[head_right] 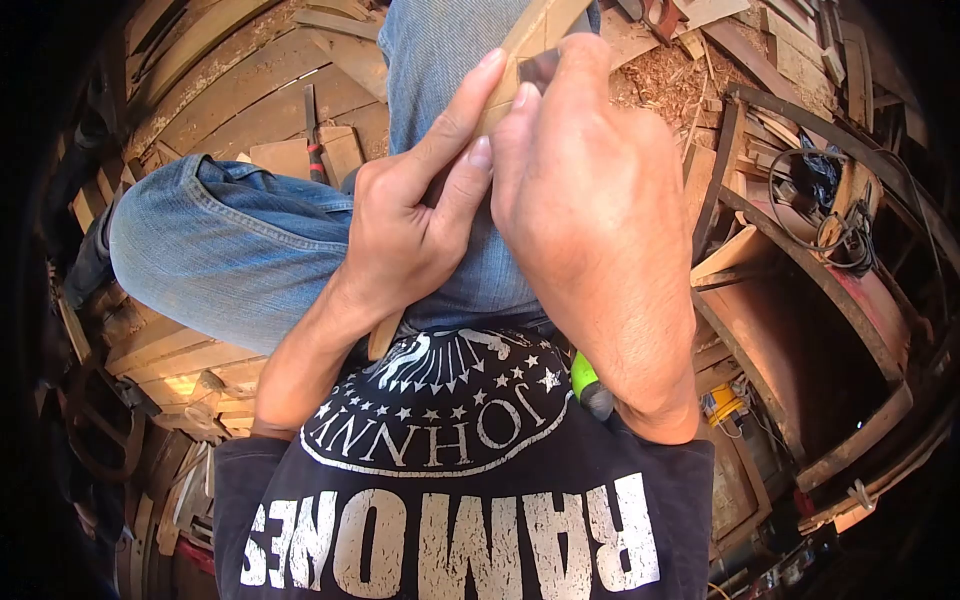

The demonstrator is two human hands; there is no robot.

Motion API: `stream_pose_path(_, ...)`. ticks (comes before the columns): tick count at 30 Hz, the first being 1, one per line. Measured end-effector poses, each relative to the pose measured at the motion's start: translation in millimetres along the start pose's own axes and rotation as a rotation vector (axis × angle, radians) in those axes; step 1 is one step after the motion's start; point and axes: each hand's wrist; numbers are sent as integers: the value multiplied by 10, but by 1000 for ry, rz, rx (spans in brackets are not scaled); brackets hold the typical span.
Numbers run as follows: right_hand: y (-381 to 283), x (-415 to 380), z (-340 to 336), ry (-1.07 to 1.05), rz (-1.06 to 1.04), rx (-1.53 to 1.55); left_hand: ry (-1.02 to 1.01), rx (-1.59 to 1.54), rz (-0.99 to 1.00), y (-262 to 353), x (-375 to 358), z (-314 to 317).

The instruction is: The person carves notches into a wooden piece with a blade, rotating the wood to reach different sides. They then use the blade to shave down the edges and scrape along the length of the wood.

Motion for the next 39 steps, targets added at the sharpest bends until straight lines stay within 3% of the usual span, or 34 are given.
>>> stream_pose_path(4, -5, -26, 20, 12, 2, 16, 8, -14, 11, -3, -4, -3)
stream_pose_path(6, -9, -37, 21, 5, 18, 25, -96, 41, -85, 51, -14, -59)
stream_pose_path(19, -40, -138, -7, -94, 92, -43, -99, 15, -122, 68, -32, -58)
stream_pose_path(39, 28, -88, -21, 38, -3, 30, -144, 7, -159, 130, -33, -89)
Point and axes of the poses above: each hand's wrist, its own x-axis towards the middle knuckle, its own z-axis out of the palm, y = z × x, and after that the axes turned 4 degrees about -y, right-handed
